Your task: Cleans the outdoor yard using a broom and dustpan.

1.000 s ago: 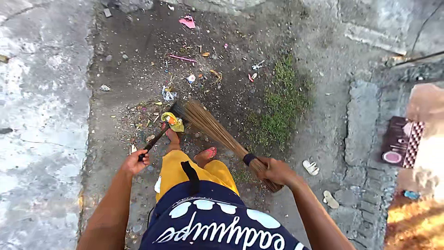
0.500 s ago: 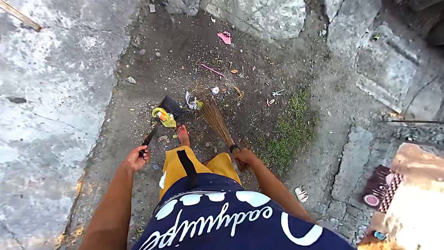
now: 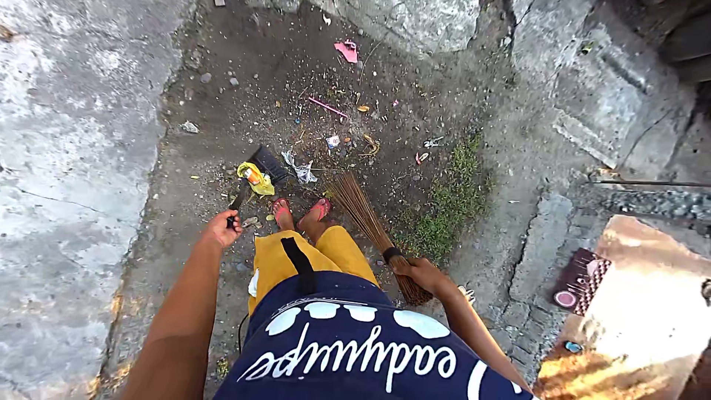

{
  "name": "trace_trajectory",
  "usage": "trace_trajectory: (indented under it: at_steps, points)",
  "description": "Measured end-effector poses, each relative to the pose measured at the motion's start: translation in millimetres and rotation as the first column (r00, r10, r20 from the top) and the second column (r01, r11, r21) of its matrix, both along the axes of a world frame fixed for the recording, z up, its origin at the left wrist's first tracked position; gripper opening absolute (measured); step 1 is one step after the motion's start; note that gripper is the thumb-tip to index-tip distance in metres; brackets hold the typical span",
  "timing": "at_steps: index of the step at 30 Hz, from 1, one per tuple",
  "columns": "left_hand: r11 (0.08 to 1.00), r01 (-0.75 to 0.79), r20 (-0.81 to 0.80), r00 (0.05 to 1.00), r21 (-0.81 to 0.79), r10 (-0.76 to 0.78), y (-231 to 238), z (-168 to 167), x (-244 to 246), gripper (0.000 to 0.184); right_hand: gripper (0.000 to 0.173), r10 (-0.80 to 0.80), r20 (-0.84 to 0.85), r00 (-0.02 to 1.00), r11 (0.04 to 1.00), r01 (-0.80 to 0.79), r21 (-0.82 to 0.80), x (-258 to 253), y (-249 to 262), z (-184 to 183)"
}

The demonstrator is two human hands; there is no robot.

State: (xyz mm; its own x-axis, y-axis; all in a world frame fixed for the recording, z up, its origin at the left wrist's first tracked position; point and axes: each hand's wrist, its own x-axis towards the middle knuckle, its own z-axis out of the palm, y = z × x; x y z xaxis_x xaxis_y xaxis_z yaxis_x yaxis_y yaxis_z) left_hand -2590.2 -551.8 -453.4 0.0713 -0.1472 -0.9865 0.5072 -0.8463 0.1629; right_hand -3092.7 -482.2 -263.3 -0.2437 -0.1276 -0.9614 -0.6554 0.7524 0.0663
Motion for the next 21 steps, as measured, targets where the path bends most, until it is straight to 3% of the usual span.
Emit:
trace_trajectory:
  at_steps: [4,8,16,21]
  points:
    - [0.998,-0.061,0.022,0.998,-0.004,0.061,-7,4,-14,0.007,0.05,0.081,0.048,0.996,0.996,-0.079,-0.033,2,-38,-50]
    - [0.999,-0.05,0.009,0.999,-0.004,0.05,-6,4,-20,0.009,0.06,0.186,-0.072,0.98,0.982,-0.182,0.059,-15,-48,-105]
    - [1.0,0.013,0.05,0.999,0.026,-0.014,-8,2,-25,0.008,0.07,0.33,-0.233,0.915,0.923,-0.261,0.282,-47,-23,-40]
    - [1.0,0.021,0.038,0.999,0.017,-0.022,-11,-7,-32,0.006,0.059,0.268,-0.196,0.943,0.952,-0.227,0.205,-29,-10,13]
